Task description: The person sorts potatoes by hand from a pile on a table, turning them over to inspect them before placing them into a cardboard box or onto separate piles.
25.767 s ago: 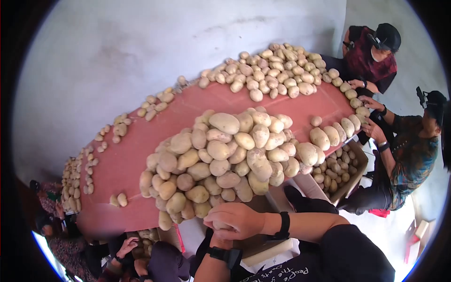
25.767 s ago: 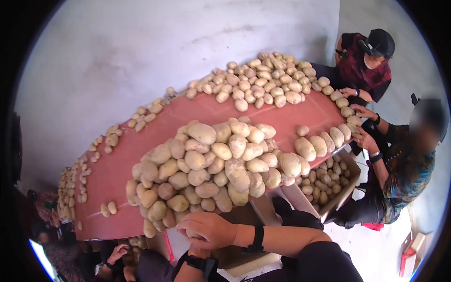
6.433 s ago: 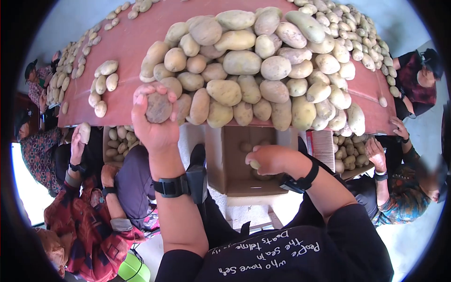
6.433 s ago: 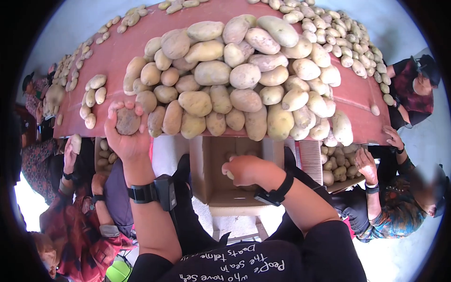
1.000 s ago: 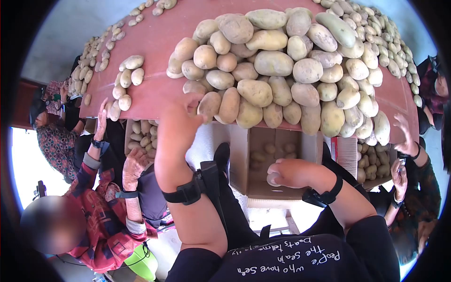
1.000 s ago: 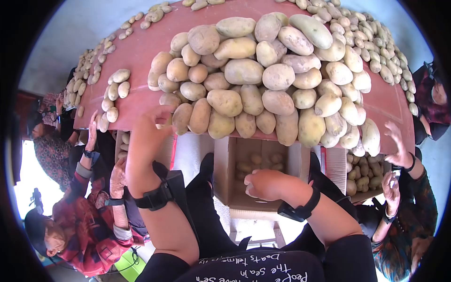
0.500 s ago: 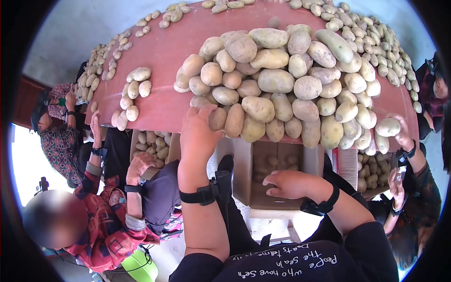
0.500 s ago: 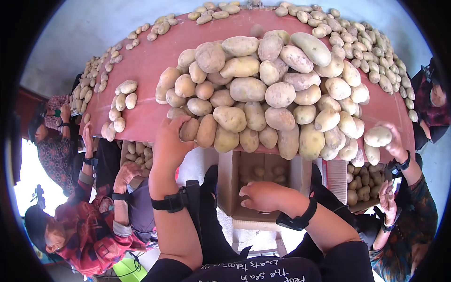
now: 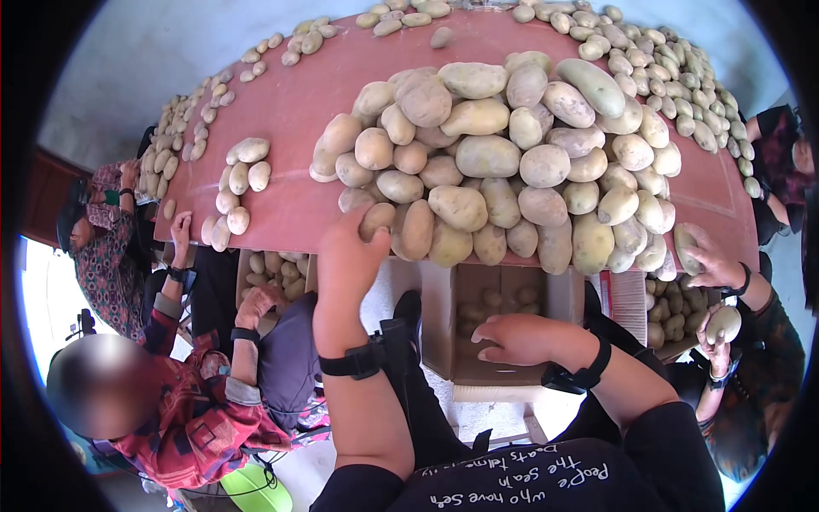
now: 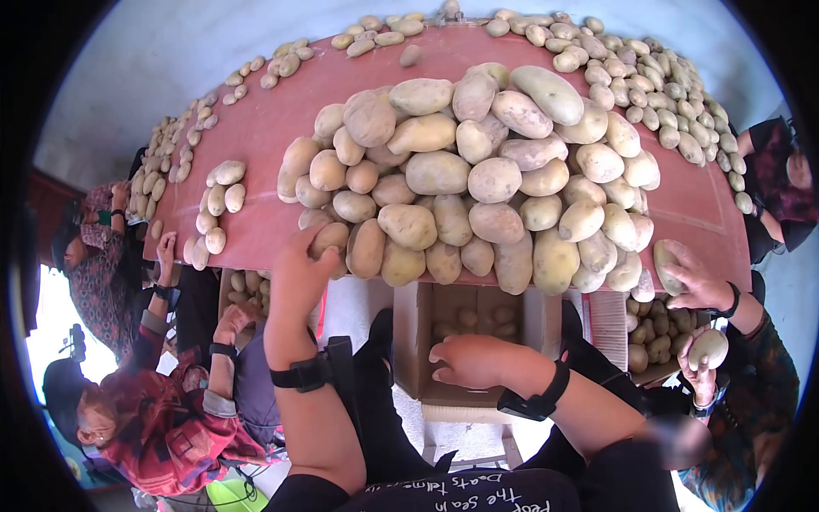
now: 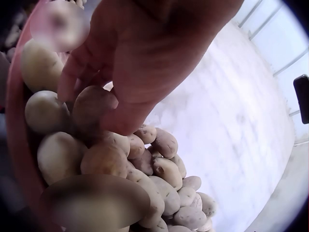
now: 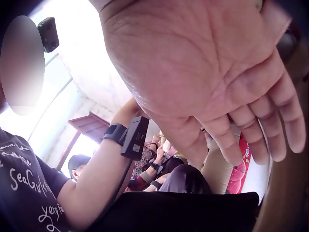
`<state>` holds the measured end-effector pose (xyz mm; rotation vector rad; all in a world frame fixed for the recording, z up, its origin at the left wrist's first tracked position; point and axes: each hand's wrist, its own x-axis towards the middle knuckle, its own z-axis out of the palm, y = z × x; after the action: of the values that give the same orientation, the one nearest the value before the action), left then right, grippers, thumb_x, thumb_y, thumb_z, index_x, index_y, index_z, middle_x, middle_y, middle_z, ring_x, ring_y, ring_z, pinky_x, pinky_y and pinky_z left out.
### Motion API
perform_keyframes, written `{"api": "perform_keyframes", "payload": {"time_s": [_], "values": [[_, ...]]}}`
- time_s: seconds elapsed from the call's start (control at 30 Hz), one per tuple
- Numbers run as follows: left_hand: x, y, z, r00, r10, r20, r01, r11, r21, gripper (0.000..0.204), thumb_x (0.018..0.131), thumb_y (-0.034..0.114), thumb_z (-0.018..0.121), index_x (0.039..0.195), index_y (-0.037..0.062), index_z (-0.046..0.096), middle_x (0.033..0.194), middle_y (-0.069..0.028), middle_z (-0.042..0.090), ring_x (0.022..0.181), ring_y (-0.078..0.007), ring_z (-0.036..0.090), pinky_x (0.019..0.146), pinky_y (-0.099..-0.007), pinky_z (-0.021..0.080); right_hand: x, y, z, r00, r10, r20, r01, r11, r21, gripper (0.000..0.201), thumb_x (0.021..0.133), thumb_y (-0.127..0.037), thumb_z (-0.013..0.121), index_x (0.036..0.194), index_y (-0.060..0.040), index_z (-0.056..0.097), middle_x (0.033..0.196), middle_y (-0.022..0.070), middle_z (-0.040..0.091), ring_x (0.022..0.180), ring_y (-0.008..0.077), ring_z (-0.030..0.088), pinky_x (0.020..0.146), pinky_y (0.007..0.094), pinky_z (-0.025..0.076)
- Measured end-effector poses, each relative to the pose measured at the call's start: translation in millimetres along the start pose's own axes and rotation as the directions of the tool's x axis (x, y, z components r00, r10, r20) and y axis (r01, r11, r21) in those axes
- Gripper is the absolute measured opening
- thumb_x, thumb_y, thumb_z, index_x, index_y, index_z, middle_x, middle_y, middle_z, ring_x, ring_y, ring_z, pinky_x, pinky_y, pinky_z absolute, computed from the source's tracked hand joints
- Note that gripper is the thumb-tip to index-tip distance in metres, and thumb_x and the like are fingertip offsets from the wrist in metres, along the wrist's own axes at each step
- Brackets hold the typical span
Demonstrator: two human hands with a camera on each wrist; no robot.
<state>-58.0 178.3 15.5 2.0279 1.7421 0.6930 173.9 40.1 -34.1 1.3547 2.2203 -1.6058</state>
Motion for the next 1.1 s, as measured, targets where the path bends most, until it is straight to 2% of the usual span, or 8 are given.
{"api": "perform_keyframes", "payload": {"time_s": [0.17, 0.33, 0.47, 0.57, 0.63, 0.77, 0.87, 1.1], "values": [[1, 3, -39, 0.941, -0.227, 0.252, 0.329, 0.793, -0.513, 0.036, 0.090, 0.024, 0.057, 0.114, -0.0024, 0.063, 0.103, -0.0130, 0.068, 0.091, -0.0213, 0.066, 0.078, -0.0332, 0.052, -2, -3, -9, 0.998, -0.056, 0.029, 0.055, 0.998, 0.036, 0.041, 0.094, -0.035, 0.053, 0.121, -0.0043, 0.056, 0.117, 0.0165, 0.058, 0.107, 0.0335, 0.058, 0.091, 0.0407, 0.046], [-13, 3, -50, 0.816, 0.394, 0.424, 0.250, 0.421, -0.872, 0.042, 0.078, 0.012, 0.077, 0.115, -0.0016, 0.061, 0.108, -0.0075, 0.065, 0.096, -0.0156, 0.063, 0.089, -0.0304, 0.050, -9, -16, -24, 0.977, -0.206, -0.048, 0.192, 0.767, 0.612, 0.050, 0.099, -0.045, 0.042, 0.125, -0.0049, 0.054, 0.116, 0.0135, 0.059, 0.106, 0.0270, 0.060, 0.084, 0.0364, 0.052], [-15, 37, -38, 0.580, 0.568, 0.583, 0.168, 0.618, -0.768, 0.043, 0.073, 0.009, 0.080, 0.110, -0.0016, 0.063, 0.100, -0.0075, 0.067, 0.091, -0.0126, 0.064, 0.081, -0.0281, 0.051, -5, -17, -26, 0.923, -0.348, -0.161, 0.183, 0.032, 0.983, 0.071, 0.098, -0.057, 0.035, 0.142, -0.0018, 0.031, 0.121, 0.0185, 0.055, 0.108, 0.0280, 0.061, 0.081, 0.0382, 0.056], [-16, 57, -35, 0.553, 0.428, 0.715, 0.206, 0.761, -0.615, 0.031, 0.075, 0.006, 0.076, 0.104, 0.0004, 0.065, 0.092, -0.0044, 0.067, 0.085, -0.0090, 0.063, 0.073, -0.0246, 0.050, -12, -23, -30, 0.890, -0.398, -0.221, 0.223, -0.041, 0.974, 0.071, 0.097, -0.054, 0.041, 0.143, -0.0025, 0.029, 0.124, 0.0181, 0.053, 0.106, 0.0284, 0.062, 0.075, 0.0342, 0.057], [-15, 52, -30, 0.603, 0.404, 0.688, 0.290, 0.692, -0.661, 0.028, 0.076, 0.006, 0.074, 0.102, 0.0004, 0.065, 0.090, -0.0036, 0.067, 0.084, -0.0087, 0.063, 0.073, -0.0243, 0.050, -12, -19, -27, 0.932, -0.289, -0.217, 0.270, 0.155, 0.950, 0.052, 0.096, -0.039, 0.053, 0.133, -0.0028, 0.047, 0.111, 0.0112, 0.061, 0.091, 0.0175, 0.063, 0.064, 0.0274, 0.055], [3, 9, -19, 0.986, -0.032, 0.165, 0.135, 0.737, -0.663, 0.031, 0.077, 0.009, 0.073, 0.104, -0.0006, 0.064, 0.093, -0.0098, 0.069, 0.088, -0.0159, 0.064, 0.078, -0.0289, 0.050, -8, -16, -21, 0.972, -0.146, -0.185, 0.232, 0.459, 0.857, 0.028, 0.094, -0.027, 0.058, 0.105, -0.0037, 0.068, 0.086, 0.0010, 0.065, 0.070, 0.0062, 0.057, 0.055, 0.0228, 0.049], [10, -8, -13, 0.965, -0.212, -0.154, 0.187, 0.969, -0.164, 0.050, 0.074, 0.018, 0.077, 0.116, -0.0010, 0.060, 0.106, -0.0181, 0.066, 0.098, -0.0284, 0.063, 0.086, -0.0387, 0.049, -8, -13, -22, 0.980, -0.145, -0.133, 0.197, 0.675, 0.711, 0.027, 0.094, -0.028, 0.058, 0.101, -0.0052, 0.069, 0.085, 0.0017, 0.065, 0.071, 0.0073, 0.058, 0.057, 0.0239, 0.049], [20, -42, 18, 0.982, 0.103, -0.158, -0.103, 0.995, 0.009, 0.074, 0.071, 0.025, 0.077, 0.132, -0.0026, 0.047, 0.122, -0.0264, 0.056, 0.113, -0.0399, 0.053, 0.097, -0.0443, 0.042, 2, 16, -18, 0.946, -0.184, -0.268, 0.246, 0.944, 0.219, 0.026, 0.087, -0.024, 0.058, 0.101, -0.0042, 0.066, 0.086, 0.0119, 0.067, 0.078, 0.0244, 0.065, 0.069, 0.0374, 0.051]]}}
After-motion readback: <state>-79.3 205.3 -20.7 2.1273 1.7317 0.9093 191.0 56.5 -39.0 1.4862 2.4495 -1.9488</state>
